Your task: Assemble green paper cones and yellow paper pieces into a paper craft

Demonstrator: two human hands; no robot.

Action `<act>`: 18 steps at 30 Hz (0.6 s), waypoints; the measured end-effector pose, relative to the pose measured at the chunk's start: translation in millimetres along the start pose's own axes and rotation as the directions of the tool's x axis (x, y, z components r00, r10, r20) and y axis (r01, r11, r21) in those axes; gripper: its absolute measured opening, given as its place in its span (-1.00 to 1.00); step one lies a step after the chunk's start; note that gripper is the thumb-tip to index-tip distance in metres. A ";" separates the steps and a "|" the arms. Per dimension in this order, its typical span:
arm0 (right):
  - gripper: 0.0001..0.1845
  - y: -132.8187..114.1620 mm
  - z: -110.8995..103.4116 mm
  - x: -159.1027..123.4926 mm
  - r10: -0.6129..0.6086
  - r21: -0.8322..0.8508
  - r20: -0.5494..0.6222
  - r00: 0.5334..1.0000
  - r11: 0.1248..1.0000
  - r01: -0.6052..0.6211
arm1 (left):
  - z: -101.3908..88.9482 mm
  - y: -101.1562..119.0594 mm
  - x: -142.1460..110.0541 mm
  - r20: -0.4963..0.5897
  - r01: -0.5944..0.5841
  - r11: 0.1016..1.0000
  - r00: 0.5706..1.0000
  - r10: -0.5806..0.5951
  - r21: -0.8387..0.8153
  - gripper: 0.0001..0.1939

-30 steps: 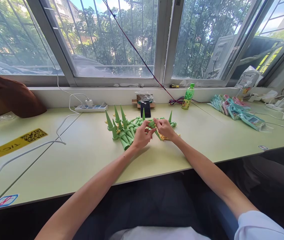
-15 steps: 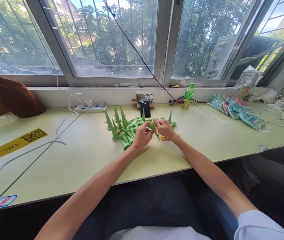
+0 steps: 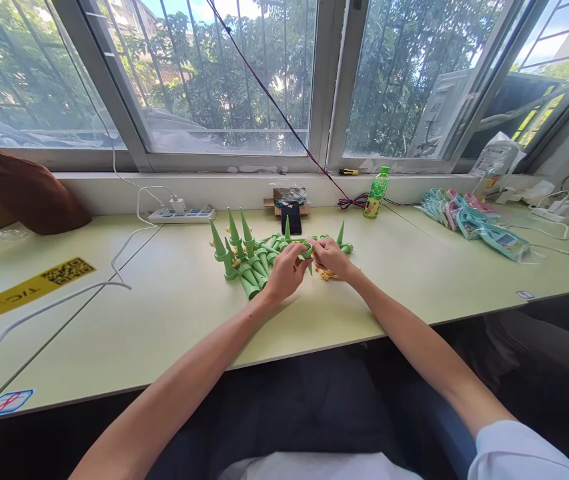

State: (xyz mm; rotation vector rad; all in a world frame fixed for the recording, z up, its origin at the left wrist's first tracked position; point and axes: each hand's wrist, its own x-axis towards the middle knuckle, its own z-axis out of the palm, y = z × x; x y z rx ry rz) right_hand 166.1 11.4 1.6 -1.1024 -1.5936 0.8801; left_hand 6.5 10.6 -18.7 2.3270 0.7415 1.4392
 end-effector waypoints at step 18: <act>-0.26 -3.9 5.0 0.9 0.001 0.184 -0.043 0.999 0.983 0.007 | 2.9 10.1 2.8 -0.056 0.055 0.987 0.996 -0.064 -0.150 -0.78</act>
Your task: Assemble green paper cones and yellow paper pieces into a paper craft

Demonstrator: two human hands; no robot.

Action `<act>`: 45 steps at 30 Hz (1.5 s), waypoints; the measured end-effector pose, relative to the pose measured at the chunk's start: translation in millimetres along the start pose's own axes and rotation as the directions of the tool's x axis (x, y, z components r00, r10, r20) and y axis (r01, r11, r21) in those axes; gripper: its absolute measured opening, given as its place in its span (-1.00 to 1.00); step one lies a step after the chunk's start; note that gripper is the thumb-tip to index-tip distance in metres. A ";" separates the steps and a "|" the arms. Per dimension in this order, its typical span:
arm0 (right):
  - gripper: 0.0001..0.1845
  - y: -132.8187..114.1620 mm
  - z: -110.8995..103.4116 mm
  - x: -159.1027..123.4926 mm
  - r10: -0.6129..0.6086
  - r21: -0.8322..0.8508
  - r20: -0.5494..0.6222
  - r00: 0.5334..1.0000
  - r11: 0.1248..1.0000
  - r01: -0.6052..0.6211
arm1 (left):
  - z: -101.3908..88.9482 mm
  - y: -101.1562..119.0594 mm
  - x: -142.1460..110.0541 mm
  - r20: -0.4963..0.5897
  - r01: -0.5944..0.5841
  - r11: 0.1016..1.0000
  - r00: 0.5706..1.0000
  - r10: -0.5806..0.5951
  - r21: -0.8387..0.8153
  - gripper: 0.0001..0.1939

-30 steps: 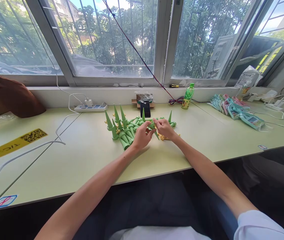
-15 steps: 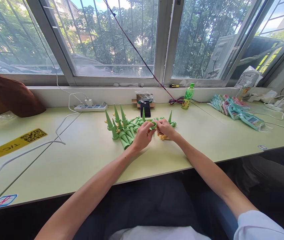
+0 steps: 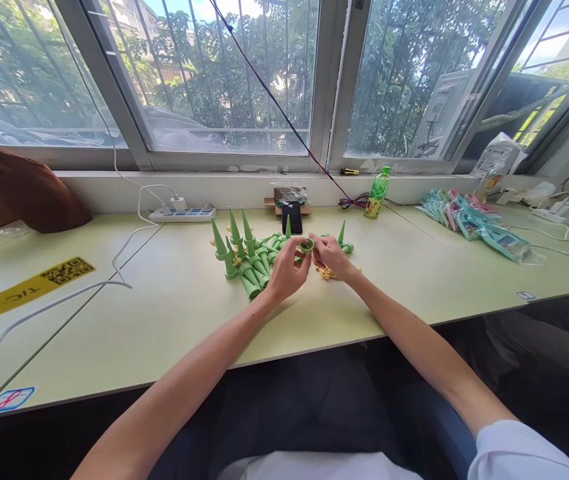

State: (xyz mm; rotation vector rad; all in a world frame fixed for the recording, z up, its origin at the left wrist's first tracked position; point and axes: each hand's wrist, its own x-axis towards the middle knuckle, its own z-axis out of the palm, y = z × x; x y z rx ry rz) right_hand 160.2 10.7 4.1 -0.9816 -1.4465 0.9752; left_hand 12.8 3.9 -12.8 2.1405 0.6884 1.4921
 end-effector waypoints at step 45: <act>-0.27 1.3 -5.4 -4.4 -0.118 -0.243 0.001 0.993 0.963 0.115 | -11.9 1.3 5.5 0.210 0.389 0.858 0.919 -0.335 -0.336 -0.40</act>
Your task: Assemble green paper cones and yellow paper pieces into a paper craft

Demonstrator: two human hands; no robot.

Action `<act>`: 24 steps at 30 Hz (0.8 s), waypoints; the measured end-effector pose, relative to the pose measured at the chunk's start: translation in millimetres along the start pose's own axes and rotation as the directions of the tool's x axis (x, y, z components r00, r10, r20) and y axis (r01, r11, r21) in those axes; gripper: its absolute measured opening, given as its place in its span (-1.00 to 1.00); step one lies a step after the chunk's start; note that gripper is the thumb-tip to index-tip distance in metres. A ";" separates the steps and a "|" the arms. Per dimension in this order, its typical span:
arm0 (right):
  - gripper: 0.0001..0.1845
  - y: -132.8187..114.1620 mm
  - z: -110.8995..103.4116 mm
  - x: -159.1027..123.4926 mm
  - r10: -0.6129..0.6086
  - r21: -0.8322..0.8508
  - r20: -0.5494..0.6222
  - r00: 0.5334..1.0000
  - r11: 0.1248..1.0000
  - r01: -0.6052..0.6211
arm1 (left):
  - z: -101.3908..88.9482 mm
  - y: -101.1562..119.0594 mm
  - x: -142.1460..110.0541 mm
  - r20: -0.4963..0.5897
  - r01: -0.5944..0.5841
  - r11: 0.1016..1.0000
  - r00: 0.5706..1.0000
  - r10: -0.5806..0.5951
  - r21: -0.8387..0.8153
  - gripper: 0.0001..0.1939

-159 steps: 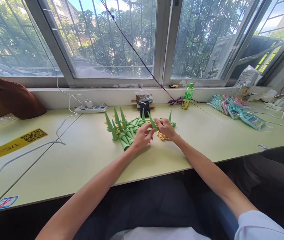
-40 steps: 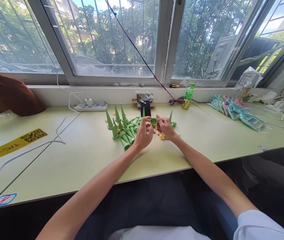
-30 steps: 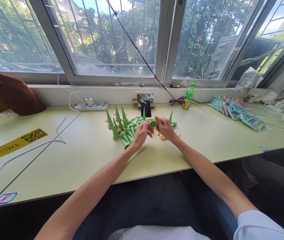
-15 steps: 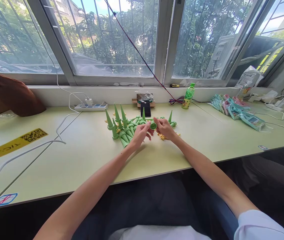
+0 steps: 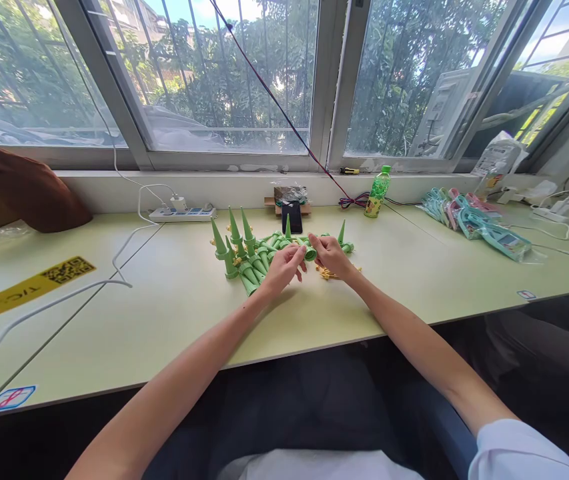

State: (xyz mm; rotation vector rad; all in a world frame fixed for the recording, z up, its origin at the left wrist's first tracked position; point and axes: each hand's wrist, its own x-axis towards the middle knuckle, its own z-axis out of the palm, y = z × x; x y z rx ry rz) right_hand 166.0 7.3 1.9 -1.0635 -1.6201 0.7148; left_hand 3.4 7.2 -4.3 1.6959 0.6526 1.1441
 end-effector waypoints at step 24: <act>-0.27 2.4 -1.3 1.7 -0.017 -0.089 -0.067 0.998 0.996 0.011 | 0.9 -8.0 -1.8 0.010 -0.154 0.947 0.988 0.157 0.282 -0.78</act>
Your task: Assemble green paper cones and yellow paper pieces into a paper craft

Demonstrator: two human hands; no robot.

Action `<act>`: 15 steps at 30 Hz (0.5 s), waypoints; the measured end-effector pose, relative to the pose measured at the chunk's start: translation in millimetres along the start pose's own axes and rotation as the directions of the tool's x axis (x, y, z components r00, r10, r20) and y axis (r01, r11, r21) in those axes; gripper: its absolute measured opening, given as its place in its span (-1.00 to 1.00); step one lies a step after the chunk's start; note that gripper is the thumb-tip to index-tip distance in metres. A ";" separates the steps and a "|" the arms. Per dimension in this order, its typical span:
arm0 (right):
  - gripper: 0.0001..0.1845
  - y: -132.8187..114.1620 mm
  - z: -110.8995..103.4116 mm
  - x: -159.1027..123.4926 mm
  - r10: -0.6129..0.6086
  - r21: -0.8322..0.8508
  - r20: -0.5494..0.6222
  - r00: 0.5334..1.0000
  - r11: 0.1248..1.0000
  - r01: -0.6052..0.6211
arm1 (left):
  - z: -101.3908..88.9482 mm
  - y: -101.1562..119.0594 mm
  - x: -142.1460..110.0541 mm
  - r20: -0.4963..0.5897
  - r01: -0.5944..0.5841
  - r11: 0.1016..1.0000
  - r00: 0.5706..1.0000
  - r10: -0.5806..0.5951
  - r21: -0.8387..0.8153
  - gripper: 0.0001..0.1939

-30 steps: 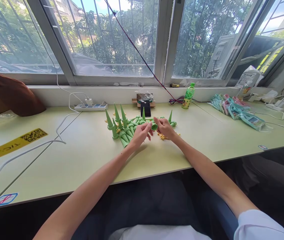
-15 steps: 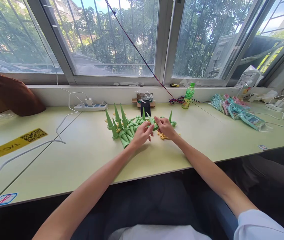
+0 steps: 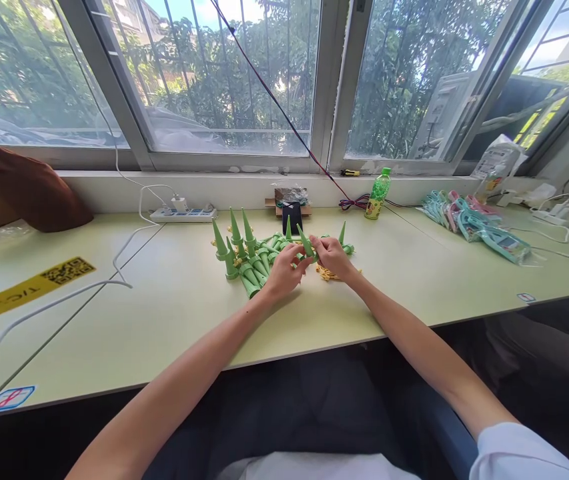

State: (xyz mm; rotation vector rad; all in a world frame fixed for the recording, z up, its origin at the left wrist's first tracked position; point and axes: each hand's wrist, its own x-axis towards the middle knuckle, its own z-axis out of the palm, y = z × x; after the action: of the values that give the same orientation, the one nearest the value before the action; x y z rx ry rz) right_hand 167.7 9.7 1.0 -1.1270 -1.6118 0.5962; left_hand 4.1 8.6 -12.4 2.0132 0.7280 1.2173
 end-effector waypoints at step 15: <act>-0.30 -5.5 4.1 0.1 0.062 0.120 0.007 0.998 0.991 -0.063 | 2.9 -7.0 -1.9 -0.088 -0.212 0.920 0.963 0.253 0.329 -0.89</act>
State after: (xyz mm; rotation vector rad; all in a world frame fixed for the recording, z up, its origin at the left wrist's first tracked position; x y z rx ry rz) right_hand 161.9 8.1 4.1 -1.0905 -1.5272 0.7274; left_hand 5.1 10.8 -19.8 2.3557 0.8057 1.4549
